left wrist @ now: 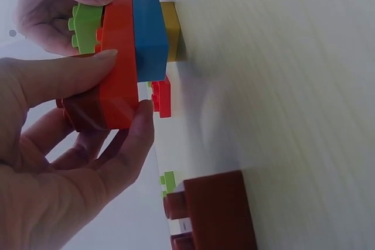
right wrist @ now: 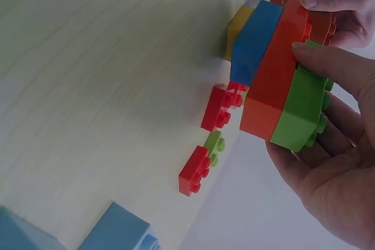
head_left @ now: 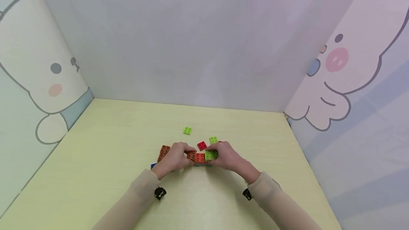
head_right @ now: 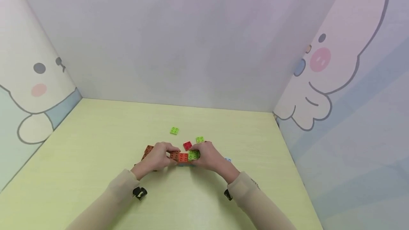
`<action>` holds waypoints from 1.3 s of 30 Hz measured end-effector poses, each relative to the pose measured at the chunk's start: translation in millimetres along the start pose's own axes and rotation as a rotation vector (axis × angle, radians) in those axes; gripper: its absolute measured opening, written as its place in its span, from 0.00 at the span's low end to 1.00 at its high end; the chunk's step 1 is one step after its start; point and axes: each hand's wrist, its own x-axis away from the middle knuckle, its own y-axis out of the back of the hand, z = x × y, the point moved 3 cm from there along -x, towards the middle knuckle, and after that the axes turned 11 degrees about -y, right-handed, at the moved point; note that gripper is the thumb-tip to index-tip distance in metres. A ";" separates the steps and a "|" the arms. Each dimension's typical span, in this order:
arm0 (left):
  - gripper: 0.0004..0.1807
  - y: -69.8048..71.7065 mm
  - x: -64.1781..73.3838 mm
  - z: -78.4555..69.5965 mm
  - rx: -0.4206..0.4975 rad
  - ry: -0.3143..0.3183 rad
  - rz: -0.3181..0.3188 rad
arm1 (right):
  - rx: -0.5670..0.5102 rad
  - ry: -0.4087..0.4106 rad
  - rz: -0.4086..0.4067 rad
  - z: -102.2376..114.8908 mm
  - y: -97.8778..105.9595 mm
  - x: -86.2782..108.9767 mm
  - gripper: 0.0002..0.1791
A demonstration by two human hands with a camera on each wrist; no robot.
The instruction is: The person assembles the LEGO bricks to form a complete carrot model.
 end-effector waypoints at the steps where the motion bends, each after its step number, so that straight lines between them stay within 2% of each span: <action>1: 0.23 -0.1 -0.2 -0.1 0.002 0.003 -0.002 | 0.001 0.001 -0.003 -0.5 -0.4 -0.1 0.20; 10: 0.23 0.6 -0.6 -2.2 -0.015 0.004 0.002 | -0.019 0.031 -0.054 -1.8 -2.3 0.9 0.19; 16: 0.22 1.9 0.5 -3.2 0.024 0.008 0.002 | -0.111 -0.013 -0.067 -5.4 -3.1 4.5 0.19; 25: 0.23 1.1 0.7 -0.1 0.018 0.020 0.005 | -0.173 -0.067 -0.129 -15.6 -8.4 11.6 0.22; 32: 0.22 1.1 1.8 0.0 0.019 0.025 -0.006 | -0.214 -0.095 -0.110 -24.8 -13.8 11.9 0.22; 39: 0.23 0.5 2.6 -0.6 0.023 -0.014 -0.027 | -0.268 -0.127 -0.083 -26.9 -14.0 14.0 0.21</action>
